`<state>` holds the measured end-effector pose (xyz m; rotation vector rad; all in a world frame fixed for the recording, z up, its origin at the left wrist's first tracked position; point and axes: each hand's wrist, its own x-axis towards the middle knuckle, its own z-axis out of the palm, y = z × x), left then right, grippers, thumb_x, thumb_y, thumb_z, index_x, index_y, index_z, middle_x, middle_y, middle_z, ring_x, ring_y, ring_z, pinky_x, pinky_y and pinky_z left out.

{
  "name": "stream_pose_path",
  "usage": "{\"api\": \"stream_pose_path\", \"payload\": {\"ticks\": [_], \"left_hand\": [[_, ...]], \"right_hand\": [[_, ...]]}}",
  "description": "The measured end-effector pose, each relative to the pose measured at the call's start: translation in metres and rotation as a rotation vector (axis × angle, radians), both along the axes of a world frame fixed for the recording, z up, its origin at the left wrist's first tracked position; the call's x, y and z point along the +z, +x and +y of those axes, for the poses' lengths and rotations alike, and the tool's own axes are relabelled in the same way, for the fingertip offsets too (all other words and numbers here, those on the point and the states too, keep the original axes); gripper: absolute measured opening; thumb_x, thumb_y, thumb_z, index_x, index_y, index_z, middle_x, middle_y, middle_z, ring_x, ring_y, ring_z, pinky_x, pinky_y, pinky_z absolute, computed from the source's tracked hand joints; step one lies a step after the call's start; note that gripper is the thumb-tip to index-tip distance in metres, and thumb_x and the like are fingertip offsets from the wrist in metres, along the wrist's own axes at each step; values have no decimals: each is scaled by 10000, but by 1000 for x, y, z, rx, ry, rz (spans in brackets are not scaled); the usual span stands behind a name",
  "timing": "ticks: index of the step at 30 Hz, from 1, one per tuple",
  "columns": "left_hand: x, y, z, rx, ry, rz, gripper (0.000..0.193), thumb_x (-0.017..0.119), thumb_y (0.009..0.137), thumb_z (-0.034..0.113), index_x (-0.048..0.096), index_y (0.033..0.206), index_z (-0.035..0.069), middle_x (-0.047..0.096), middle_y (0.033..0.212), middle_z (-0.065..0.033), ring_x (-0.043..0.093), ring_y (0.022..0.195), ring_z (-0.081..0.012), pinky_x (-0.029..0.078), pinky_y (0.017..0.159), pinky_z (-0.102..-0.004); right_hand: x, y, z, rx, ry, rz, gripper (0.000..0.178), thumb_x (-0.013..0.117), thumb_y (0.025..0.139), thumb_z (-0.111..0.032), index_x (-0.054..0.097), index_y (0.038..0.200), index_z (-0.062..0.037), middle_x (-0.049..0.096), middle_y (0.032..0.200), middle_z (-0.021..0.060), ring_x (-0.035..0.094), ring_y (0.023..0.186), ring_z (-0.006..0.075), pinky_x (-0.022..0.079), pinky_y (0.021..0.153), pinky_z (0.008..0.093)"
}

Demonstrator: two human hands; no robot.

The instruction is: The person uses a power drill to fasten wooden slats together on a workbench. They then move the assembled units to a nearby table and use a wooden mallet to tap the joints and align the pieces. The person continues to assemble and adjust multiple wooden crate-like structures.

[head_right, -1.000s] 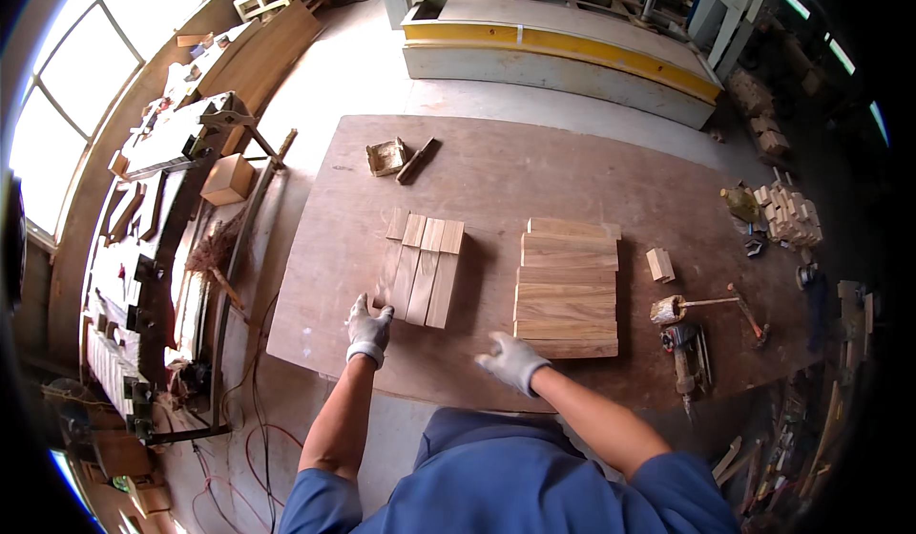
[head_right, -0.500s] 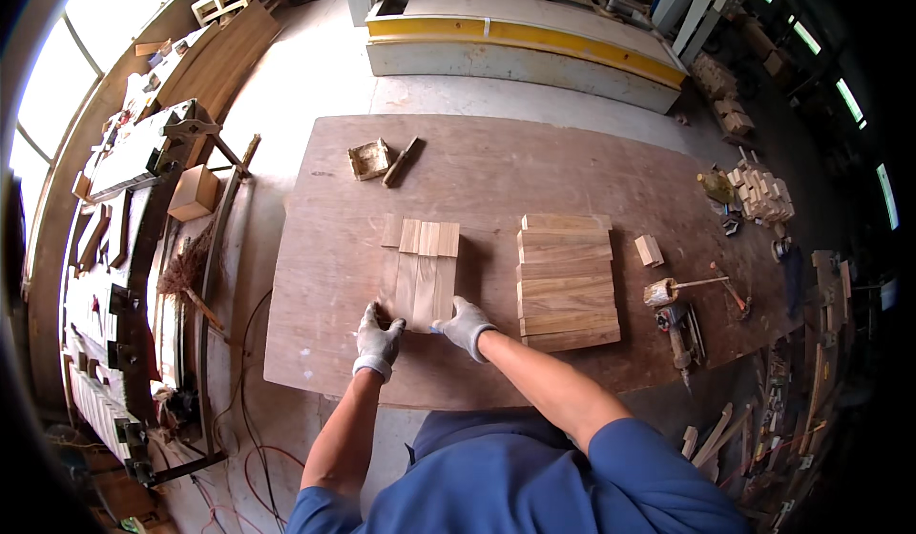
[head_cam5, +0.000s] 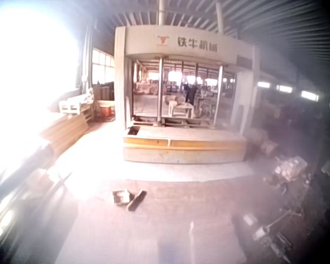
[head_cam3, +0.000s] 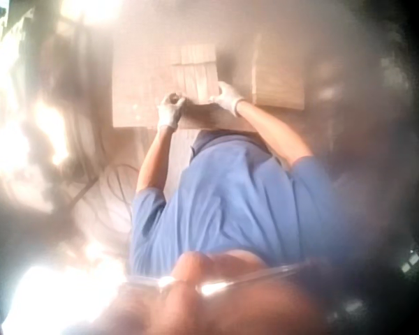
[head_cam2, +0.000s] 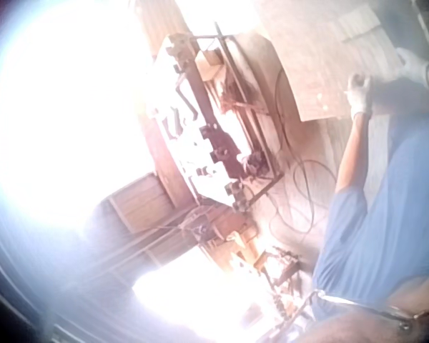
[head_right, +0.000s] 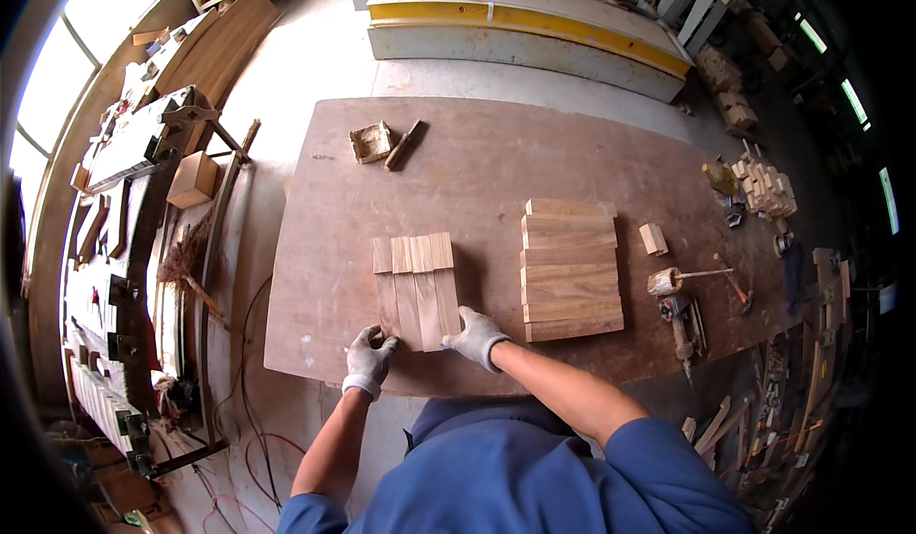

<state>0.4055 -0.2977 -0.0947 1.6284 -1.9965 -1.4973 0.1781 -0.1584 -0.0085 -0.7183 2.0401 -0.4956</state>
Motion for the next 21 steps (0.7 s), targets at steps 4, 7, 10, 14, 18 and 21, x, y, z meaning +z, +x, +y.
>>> {"api": "stream_pose_path", "payload": {"ticks": [4, 7, 10, 14, 18, 21], "left_hand": [[-56, 11, 1, 14, -8, 168, 539, 773, 935, 125, 607, 1418, -47, 734, 1287, -179, 704, 1149, -249, 539, 1017, -350], [-56, 11, 5, 26, -34, 152, 571, 771, 916, 253, 645, 1410, -5, 685, 1340, -253, 663, 1245, -376, 512, 1073, -430], [-40, 5, 7, 13, -47, 96, 549, 764, 928, 182, 625, 1418, -24, 706, 1323, -217, 681, 1204, -306, 523, 1045, -387], [-18, -1, 8, 9, -1, 72, 522, 746, 959, 53, 587, 1440, -67, 744, 1306, -149, 714, 1131, -180, 547, 993, -298], [-20, 3, 19, 56, 112, 87, 551, 766, 913, 240, 662, 1401, 7, 735, 1269, -227, 724, 1136, -288, 553, 991, -376], [3, -4, 38, -21, 87, 25, 583, 770, 908, 250, 648, 1420, -2, 742, 1262, -238, 726, 1147, -297, 550, 1001, -377]], "right_hand": [[6, -1, -6, 52, -1, 46, 681, 855, 808, -322, 592, 1323, 36, 678, 1310, 289, 645, 1253, 423, 516, 1071, 470], [-8, -4, -3, 75, -22, 69, 667, 862, 798, -326, 599, 1293, 35, 681, 1294, 289, 645, 1244, 430, 519, 1063, 479], [-18, -4, 0, 92, -30, 115, 707, 871, 793, -340, 590, 1322, 36, 667, 1322, 292, 637, 1259, 430, 516, 1073, 477], [-30, -6, 2, 102, -29, 120, 759, 884, 780, -361, 579, 1349, 38, 648, 1350, 301, 626, 1277, 431, 510, 1088, 473], [-27, -11, 6, 118, -3, 128, 786, 893, 761, -374, 576, 1348, 41, 648, 1342, 305, 623, 1281, 431, 511, 1089, 477], [-21, -15, 21, 87, 4, 195, 776, 897, 746, -378, 592, 1332, 30, 663, 1311, 301, 635, 1258, 437, 518, 1075, 484]]}}
